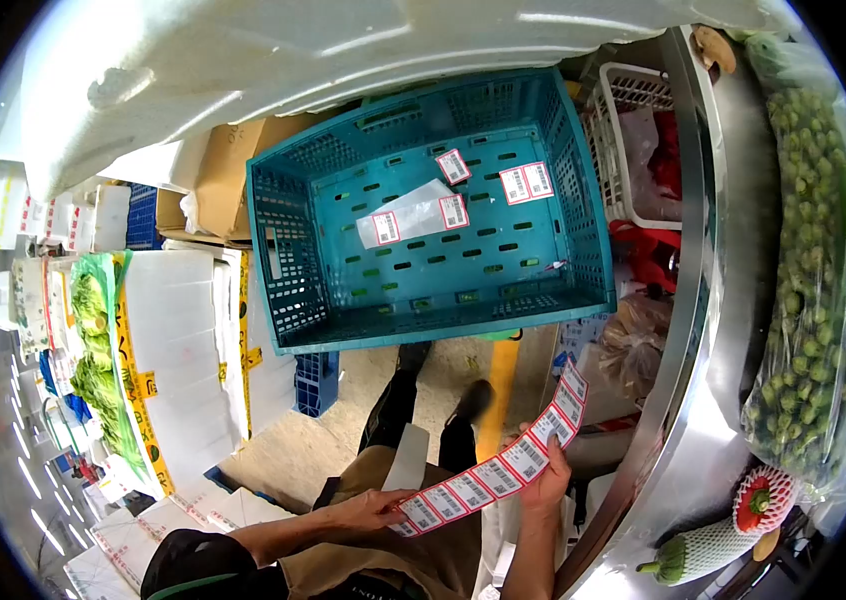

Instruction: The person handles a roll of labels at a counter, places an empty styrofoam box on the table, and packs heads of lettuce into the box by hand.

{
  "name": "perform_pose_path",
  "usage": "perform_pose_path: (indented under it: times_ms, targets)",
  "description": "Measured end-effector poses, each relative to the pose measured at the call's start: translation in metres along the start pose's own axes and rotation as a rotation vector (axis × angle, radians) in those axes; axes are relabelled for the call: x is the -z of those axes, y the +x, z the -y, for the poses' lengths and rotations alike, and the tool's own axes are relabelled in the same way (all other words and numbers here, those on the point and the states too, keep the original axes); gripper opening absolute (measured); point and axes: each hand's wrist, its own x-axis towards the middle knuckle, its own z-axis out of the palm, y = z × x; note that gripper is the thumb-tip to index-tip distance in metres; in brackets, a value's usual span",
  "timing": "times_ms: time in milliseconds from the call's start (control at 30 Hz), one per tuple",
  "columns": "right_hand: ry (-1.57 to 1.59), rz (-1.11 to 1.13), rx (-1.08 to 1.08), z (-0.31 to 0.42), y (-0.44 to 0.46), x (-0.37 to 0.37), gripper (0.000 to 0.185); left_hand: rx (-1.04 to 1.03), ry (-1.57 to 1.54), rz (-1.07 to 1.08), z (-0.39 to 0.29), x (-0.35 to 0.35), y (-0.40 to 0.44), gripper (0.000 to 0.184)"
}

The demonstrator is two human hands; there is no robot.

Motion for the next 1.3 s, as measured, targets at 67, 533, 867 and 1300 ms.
perform_pose_path:
  times_ms: [67, 533, 867, 1300]
  targets:
    - [-0.047, -0.018, -0.005, 0.000, -0.001, -0.008, 0.039, 0.009, 0.038, 0.030, 0.008, 0.000, 0.003, 0.056]
    - [-0.469, -0.144, 0.256, -0.016, -0.027, -0.097, 0.037, -0.127, 0.201, 0.183, 0.036, 0.052, -0.007, 0.059]
    - [-0.502, -0.176, 0.403, -0.058, -0.035, -0.148, 0.037, -0.098, 0.453, 0.332, 0.032, 0.108, -0.027, 0.059]
    - [-0.471, -0.163, 0.813, -0.060, -0.136, -0.149, 0.040, -0.154, 0.745, 0.462, 0.012, 0.128, -0.046, 0.048]
